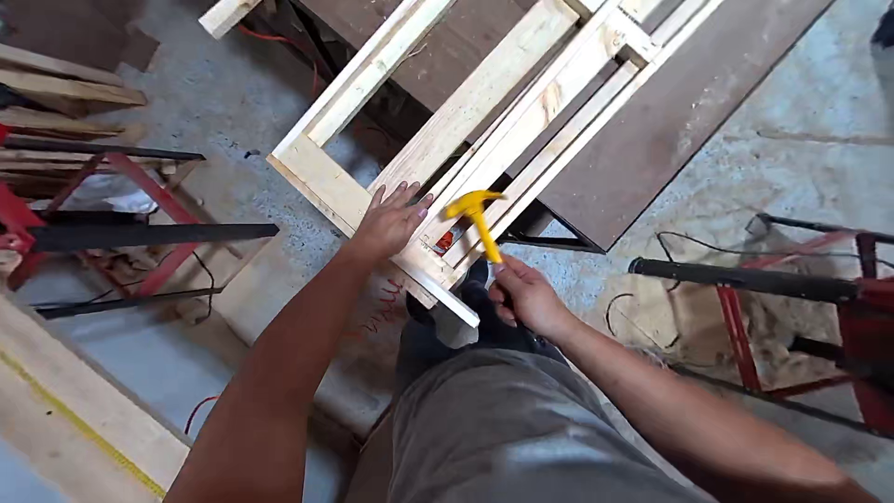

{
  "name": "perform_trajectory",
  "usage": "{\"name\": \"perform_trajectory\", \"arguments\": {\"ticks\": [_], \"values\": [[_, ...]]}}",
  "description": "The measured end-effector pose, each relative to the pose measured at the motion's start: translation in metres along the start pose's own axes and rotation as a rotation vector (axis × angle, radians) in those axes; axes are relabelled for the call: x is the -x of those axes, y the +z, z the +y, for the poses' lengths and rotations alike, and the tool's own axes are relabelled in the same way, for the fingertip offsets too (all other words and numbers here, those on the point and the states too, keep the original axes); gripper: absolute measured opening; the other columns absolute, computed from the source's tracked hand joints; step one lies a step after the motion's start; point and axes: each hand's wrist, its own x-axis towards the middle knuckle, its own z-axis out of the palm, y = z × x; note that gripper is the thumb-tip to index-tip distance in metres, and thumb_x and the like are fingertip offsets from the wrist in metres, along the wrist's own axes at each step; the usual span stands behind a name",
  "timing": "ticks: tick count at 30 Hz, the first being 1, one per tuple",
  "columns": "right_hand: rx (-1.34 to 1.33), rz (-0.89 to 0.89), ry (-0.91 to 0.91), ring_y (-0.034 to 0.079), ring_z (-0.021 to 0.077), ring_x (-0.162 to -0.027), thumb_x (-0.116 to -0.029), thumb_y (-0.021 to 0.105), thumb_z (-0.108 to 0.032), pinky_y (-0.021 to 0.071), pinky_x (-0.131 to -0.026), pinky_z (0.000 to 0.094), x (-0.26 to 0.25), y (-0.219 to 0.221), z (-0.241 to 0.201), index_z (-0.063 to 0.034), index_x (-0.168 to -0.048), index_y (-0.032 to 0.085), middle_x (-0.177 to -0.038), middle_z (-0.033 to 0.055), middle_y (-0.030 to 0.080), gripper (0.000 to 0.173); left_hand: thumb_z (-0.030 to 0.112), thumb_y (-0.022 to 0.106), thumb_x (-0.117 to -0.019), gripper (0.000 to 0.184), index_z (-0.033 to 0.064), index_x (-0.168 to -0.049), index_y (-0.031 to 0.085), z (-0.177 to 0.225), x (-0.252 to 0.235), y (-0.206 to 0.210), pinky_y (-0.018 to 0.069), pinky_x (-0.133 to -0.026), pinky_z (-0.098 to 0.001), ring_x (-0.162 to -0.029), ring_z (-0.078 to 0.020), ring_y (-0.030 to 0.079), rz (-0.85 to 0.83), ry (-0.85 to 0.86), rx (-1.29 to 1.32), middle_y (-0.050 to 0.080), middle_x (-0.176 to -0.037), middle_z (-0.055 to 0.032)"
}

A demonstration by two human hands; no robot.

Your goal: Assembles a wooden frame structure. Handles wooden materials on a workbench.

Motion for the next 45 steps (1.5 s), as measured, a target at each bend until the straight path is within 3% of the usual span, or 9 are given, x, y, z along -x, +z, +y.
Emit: {"name": "perform_trajectory", "arguments": {"ticks": [3,7,22,26,29,33,37,40,45], "values": [[0.077,-0.162,0.111,0.048,0.0135,-0.045,-0.1114,0.04,-0.042,0.0455,-0.042,0.0296,-0.004,0.013,0.009,-0.0196,-0.146,0.054,-0.072,0.0056,0.059,0.043,0.049,0.014,-0.1114,0.057,0.034,-0.158,0.042,-0.004,-0.002,-0.001,0.0076,-0.128,-0.0613,-0.158,-0.022,0.021,0.009,0.023,-0.009,0.033,-0.168,0.001],[-0.093,0.053,0.031,0.049,0.0119,-0.045,-0.1127,0.037,-0.039,0.0466,-0.04,0.0276,-0.004,0.024,0.009,-0.0144,-0.146,0.051,-0.071,0.0045,0.058,0.043,0.051,0.012,-0.1108,0.058,0.0356,-0.159,0.041,0.002,0.0,0.001,0.0044,-0.127,-0.0649,-0.158,-0.0234,0.021,-0.002,-0.019,-0.039,0.033,-0.168,0.0001],[-0.021,0.146,0.022,0.047,0.012,-0.045,-0.1123,0.037,-0.041,0.0445,-0.041,0.0278,0.011,0.03,-0.002,-0.0154,-0.142,0.054,-0.07,0.0042,0.057,0.042,0.053,0.009,-0.1097,0.059,0.0396,-0.16,0.036,0.002,-0.003,0.008,0.0023,-0.126,-0.0674,-0.159,-0.0237,0.021,-0.007,-0.031,-0.09,0.032,-0.169,0.0021],[0.136,-0.026,0.103,0.048,0.0128,-0.045,-0.1115,0.04,-0.041,0.0438,-0.041,0.0284,0.013,0.032,0.002,-0.0187,-0.143,0.056,-0.071,0.0051,0.059,0.042,0.053,0.009,-0.1098,0.059,0.0399,-0.16,0.037,0.001,0.0,0.008,0.0015,-0.126,-0.0672,-0.159,-0.0229,0.02,-0.01,-0.021,-0.081,0.033,-0.168,0.0044],[-0.014,0.173,0.003,0.046,0.0116,-0.045,-0.1122,0.036,-0.041,0.0441,-0.041,0.0277,0.007,0.025,-0.009,-0.0132,-0.138,0.056,-0.068,0.0033,0.056,0.043,0.053,0.009,-0.1098,0.058,0.041,-0.159,0.037,0.002,-0.001,0.008,0.0023,-0.126,-0.0669,-0.158,-0.0226,0.021,0.001,-0.032,-0.081,0.034,-0.168,0.0047],[0.16,-0.007,0.122,0.05,0.0144,-0.046,-0.1117,0.039,-0.042,0.0455,-0.042,0.0296,0.015,0.037,0.004,-0.0165,-0.14,0.059,-0.071,0.0066,0.06,0.042,0.052,0.009,-0.11,0.058,0.0399,-0.16,0.037,0.001,0.002,0.008,0.0013,-0.126,-0.0665,-0.159,-0.0225,0.02,-0.009,-0.015,-0.078,0.033,-0.168,0.006],[-0.01,0.185,0.041,0.048,0.0131,-0.046,-0.1121,0.035,-0.042,0.0456,-0.042,0.0294,0.013,0.034,-0.001,-0.0134,-0.136,0.057,-0.07,0.0044,0.058,0.043,0.053,0.008,-0.1099,0.059,0.0389,-0.16,0.038,0.002,0.003,0.008,0.001,-0.126,-0.0659,-0.159,-0.0226,0.021,-0.006,-0.032,-0.067,0.034,-0.168,0.0056],[0.077,-0.025,0.1,0.049,0.0134,-0.045,-0.1113,0.039,-0.043,0.0451,-0.041,0.0287,0.022,0.043,0.014,-0.0177,-0.142,0.057,-0.069,0.0058,0.057,0.043,0.053,0.007,-0.1097,0.06,0.0391,-0.16,0.036,0.001,0.003,0.005,-0.0005,-0.126,-0.0654,-0.159,-0.0217,0.019,-0.022,-0.019,-0.061,0.033,-0.168,0.0059],[-0.012,0.219,0.023,0.049,0.0147,-0.046,-0.112,0.033,-0.043,0.0467,-0.043,0.032,0.02,0.039,0.003,-0.0091,-0.134,0.057,-0.068,0.0047,0.057,0.046,0.053,0.008,-0.1099,0.059,0.0399,-0.159,0.038,0.001,0.007,0.009,0.0005,-0.127,-0.0648,-0.159,-0.0218,0.021,0.0,-0.017,-0.059,0.035,-0.167,0.0059]]}}
